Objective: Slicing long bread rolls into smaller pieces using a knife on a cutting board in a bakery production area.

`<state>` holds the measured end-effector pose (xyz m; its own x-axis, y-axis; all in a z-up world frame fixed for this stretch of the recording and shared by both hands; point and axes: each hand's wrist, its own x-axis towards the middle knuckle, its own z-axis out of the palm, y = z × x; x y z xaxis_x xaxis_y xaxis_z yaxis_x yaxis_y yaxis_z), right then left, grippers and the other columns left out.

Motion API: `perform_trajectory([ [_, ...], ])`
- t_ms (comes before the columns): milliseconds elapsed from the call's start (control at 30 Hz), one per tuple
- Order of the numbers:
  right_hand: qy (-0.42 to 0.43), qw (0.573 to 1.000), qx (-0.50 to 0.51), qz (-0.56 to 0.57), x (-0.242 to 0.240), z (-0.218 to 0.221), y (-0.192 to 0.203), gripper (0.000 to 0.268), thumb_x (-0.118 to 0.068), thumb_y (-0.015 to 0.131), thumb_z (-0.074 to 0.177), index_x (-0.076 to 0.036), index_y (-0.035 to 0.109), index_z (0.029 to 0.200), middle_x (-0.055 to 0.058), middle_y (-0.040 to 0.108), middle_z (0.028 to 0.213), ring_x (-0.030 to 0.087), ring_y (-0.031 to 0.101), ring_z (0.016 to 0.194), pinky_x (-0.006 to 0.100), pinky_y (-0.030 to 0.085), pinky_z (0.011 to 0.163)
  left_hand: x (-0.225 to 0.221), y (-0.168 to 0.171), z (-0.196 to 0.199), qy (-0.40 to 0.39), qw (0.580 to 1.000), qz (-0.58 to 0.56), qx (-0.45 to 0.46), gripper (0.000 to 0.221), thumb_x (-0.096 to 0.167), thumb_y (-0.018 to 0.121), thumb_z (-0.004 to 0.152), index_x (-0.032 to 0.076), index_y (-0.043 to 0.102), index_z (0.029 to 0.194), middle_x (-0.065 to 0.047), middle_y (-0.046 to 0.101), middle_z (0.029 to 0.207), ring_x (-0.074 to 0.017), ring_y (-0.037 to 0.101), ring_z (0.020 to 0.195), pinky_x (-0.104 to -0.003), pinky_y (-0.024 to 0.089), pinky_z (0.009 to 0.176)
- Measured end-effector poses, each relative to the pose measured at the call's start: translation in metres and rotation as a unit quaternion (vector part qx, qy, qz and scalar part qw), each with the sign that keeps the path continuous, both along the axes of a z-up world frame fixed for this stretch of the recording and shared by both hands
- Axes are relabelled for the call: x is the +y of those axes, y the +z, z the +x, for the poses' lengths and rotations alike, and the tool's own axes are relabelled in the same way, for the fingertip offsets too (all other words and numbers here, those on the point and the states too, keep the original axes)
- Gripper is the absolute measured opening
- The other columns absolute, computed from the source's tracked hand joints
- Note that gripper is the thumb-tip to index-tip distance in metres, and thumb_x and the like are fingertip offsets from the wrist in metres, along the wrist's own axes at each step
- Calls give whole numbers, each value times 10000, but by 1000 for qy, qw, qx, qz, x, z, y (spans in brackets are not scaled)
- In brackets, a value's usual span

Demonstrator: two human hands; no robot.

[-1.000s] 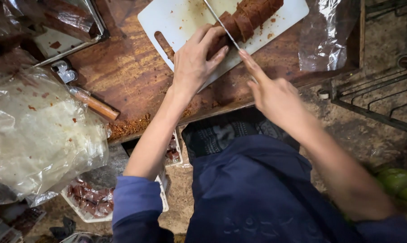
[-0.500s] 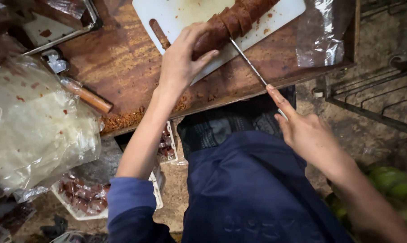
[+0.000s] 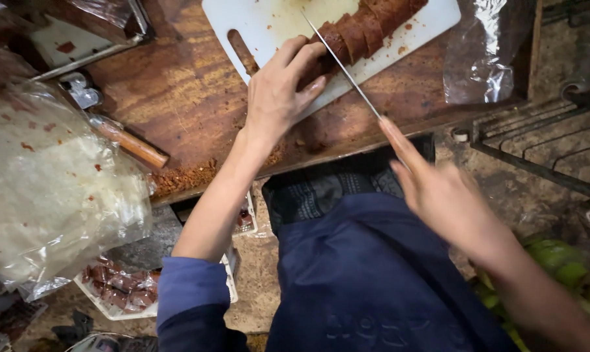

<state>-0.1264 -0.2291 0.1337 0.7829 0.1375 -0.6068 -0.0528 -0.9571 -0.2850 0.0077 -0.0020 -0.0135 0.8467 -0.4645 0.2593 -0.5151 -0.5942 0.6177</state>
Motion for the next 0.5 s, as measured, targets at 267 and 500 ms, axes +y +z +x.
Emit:
perform_trajectory([
  [267, -57, 996, -43, 54, 12, -17, -30, 684, -190, 517, 1094, -309, 184, 1679, 221, 527, 476, 426, 543, 382, 541, 449, 450, -3, 4, -8, 32, 998, -43, 24, 357, 304, 794, 978, 183, 604, 1254, -6, 634, 1232, -188, 729, 820, -321, 695, 667],
  [500, -63, 998, -11, 30, -3, -45, -6, 732, -210, 530, 1037, -372, 183, 1661, 180, 508, 514, 377, 480, 420, 467, 386, 476, 7, 9, -9, -4, 998, -21, 62, 528, 403, 787, 954, 190, 560, 1381, -100, 578, 1378, -269, 653, 1001, -482, 588, 909],
])
